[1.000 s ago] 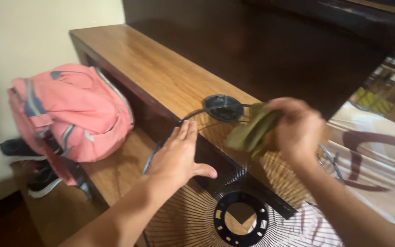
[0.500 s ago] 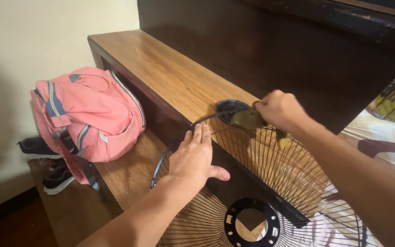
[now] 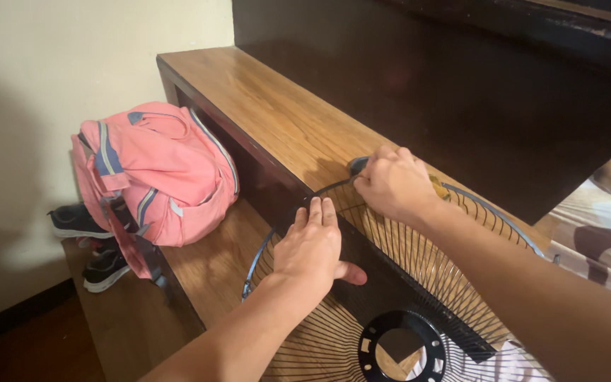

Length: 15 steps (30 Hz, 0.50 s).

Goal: The person wipes the metal cage of a disassembled electric fan with a green cloth. They hold the cage with one hand and rub the bars and central hub with the other, moving around the perimeter of the cage.

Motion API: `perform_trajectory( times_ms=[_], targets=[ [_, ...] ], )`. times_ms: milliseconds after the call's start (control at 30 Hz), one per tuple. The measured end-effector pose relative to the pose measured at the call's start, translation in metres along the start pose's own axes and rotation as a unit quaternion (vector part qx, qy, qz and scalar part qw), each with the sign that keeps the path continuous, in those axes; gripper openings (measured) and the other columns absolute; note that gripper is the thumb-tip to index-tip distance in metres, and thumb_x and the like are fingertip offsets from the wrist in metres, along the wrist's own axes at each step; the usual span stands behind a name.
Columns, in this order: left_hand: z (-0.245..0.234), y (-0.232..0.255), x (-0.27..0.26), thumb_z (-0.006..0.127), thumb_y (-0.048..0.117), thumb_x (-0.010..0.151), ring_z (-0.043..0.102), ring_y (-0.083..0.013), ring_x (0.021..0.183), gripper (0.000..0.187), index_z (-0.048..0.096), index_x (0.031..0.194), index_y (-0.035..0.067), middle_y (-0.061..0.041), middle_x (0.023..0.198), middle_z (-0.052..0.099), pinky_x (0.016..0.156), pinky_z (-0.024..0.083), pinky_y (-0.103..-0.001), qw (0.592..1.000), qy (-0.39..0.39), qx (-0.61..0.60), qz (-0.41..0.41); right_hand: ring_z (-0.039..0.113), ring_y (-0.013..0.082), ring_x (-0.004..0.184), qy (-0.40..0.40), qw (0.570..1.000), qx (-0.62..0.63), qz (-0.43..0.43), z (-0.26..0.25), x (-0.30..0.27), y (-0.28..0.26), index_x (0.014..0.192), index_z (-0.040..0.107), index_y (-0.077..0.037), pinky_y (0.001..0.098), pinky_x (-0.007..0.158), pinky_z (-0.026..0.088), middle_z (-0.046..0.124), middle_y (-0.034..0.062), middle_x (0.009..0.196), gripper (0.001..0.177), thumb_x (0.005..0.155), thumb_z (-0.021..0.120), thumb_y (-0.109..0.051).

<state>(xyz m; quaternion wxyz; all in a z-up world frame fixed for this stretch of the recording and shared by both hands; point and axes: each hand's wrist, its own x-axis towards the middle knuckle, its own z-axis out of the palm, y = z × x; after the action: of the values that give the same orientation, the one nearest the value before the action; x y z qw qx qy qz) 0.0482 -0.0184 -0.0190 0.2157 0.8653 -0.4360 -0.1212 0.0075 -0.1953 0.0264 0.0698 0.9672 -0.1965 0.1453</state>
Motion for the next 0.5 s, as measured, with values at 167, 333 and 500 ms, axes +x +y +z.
perform_trajectory(
  times_ms=[167, 333, 500],
  targets=[
    [-0.001, 0.003, 0.000, 0.096, 0.051, 0.057, 0.023, -0.0336, 0.154, 0.142, 0.011, 0.160, 0.002, -0.016, 0.168, 0.017, 0.119, 0.037, -0.042, 1.000, -0.008, 0.003, -0.011, 0.061, 0.0350, 0.116, -0.032, 0.999, -0.005, 0.001, 0.000, -0.001, -0.004, 0.100, 0.080, -0.009, 0.0497, 0.101, 0.046, 0.068, 0.0153, 0.120, 0.032, 0.093, 0.059, -0.033],
    [-0.001, 0.004, 0.000, 0.096, 0.050, 0.059, 0.023, -0.0336, 0.153, 0.141, 0.010, 0.160, 0.002, -0.014, 0.169, 0.015, 0.118, 0.037, -0.043, 1.000, -0.009, 0.008, -0.017, 0.072, 0.0365, 0.099, -0.050, 0.994, 0.095, -0.029, -0.016, -0.003, 0.007, 0.128, 0.066, -0.012, 0.0473, 0.094, 0.055, 0.075, 0.0196, 0.102, 0.042, 0.090, 0.054, -0.027],
    [-0.004, 0.004, -0.002, 0.095, 0.050, 0.061, 0.021, -0.0331, 0.154, 0.140, 0.010, 0.160, 0.002, -0.015, 0.169, 0.015, 0.118, 0.038, -0.045, 1.000, -0.021, 0.013, -0.018, 0.069, 0.0358, 0.107, -0.117, 0.991, 0.036, 0.059, -0.018, 0.000, -0.002, 0.119, 0.068, -0.016, 0.0483, 0.098, 0.051, 0.076, 0.0169, 0.102, 0.033, 0.089, 0.057, -0.022]
  ],
)
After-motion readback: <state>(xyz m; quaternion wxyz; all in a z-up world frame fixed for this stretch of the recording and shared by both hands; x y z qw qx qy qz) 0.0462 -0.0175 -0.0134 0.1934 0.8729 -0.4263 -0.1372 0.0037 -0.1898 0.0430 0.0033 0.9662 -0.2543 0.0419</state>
